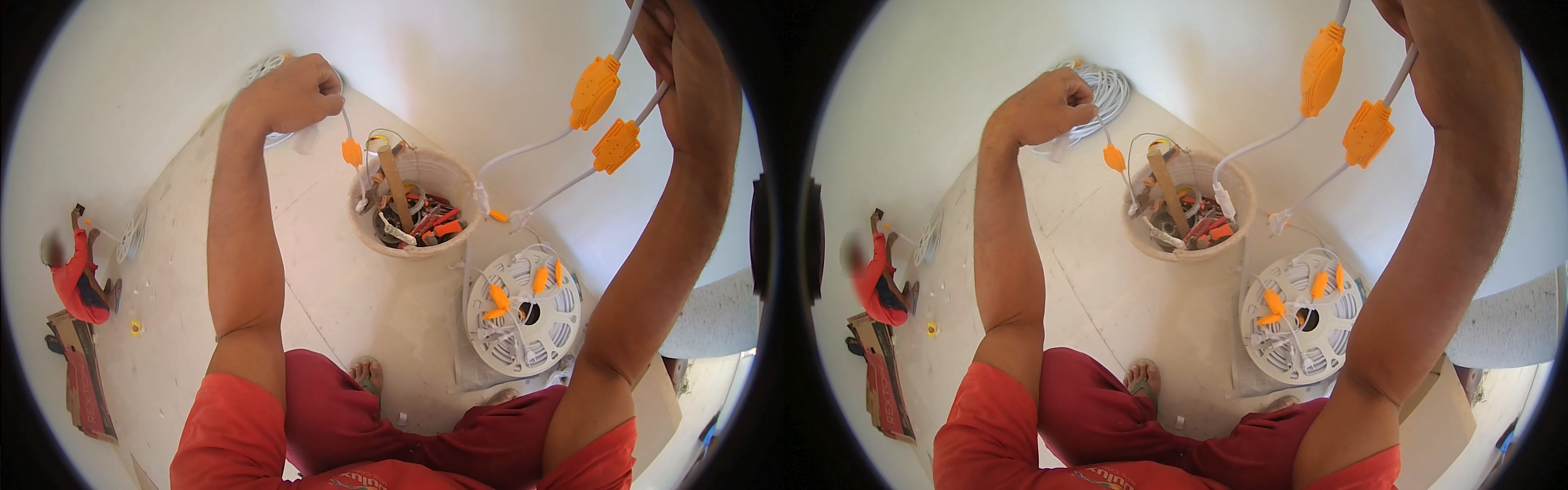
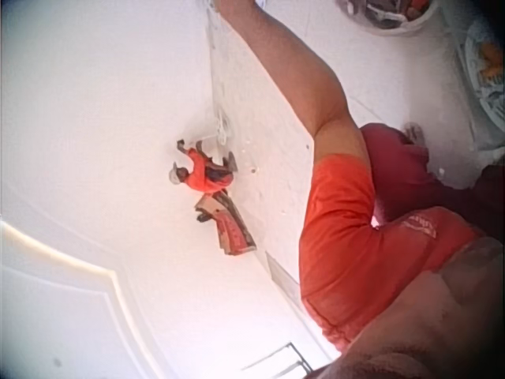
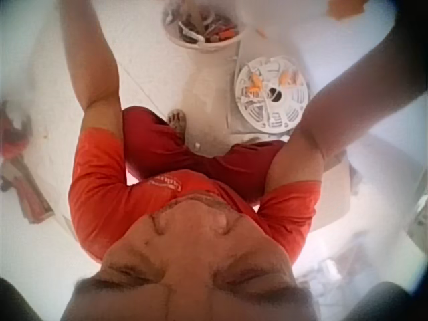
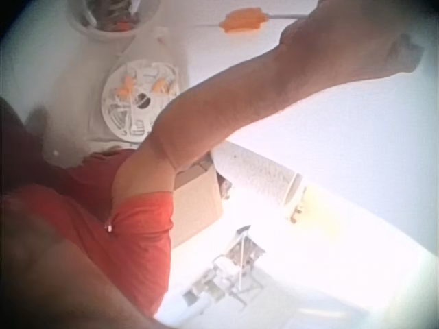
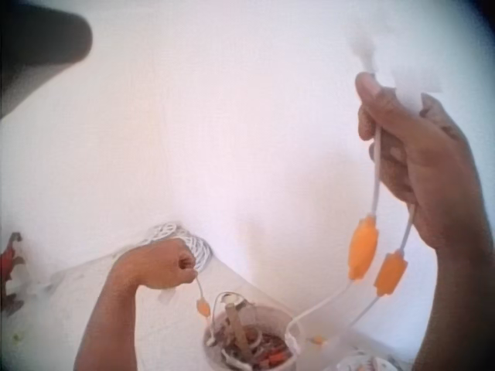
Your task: The person assembles electrical cords by attaching orange connectors to white wires. They repeatedly pick up wires and connectors, align them, and press them together. A second person in the background handles a coil of white cable.
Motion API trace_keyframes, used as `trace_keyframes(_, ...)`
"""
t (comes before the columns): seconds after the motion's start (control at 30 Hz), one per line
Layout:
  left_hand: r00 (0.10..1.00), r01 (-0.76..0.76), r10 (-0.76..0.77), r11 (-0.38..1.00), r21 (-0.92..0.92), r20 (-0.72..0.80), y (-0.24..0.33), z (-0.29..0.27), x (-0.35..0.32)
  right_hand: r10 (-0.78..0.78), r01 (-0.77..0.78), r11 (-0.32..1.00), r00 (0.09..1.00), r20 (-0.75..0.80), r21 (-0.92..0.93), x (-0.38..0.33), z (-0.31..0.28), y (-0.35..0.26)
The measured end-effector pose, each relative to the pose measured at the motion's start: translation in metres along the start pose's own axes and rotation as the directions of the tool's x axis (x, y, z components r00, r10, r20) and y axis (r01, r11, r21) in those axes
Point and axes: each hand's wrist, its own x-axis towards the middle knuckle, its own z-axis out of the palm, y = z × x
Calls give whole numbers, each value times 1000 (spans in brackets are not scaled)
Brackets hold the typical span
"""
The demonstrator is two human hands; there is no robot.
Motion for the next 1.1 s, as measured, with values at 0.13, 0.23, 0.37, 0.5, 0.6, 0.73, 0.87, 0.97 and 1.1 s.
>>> trace_keyframes(0.13,969,-131,123,991,-27,-213,4,-5,-7,5,-5,1000,1000,-4,-3,0,-2,1)
trace_keyframes(0.23,912,-212,202,977,12,-356,13,-10,-10,14,-14,1000,1000,-7,-6,1,-1,3)
trace_keyframes(0.37,718,-262,149,963,-66,-680,30,-25,-4,90,-90,996,996,-8,-27,5,-3,-1)
trace_keyframes(0.5,699,-288,-32,902,-322,-714,43,-37,-11,154,-150,983,988,30,-108,3,-4,-11)
trace_keyframes(0.6,679,-405,11,839,-362,-734,54,-39,-12,192,-183,974,979,65,-132,-1,-3,-12)
trace_keyframes(0.73,672,-518,-80,659,-544,-736,69,-33,-11,292,-262,954,923,252,-148,2,-6,2)
trace_keyframes(0.87,704,-596,-97,457,-660,-704,83,-26,-9,196,-243,967,898,395,73,-4,10,25)
trace_keyframes(0.97,733,-632,-66,303,-713,-677,91,-20,-6,212,-309,944,839,501,118,-15,22,30)
trace_keyframes(1.1,735,-666,-31,157,-729,-678,98,-12,2,167,-389,898,733,660,205,-22,29,19)
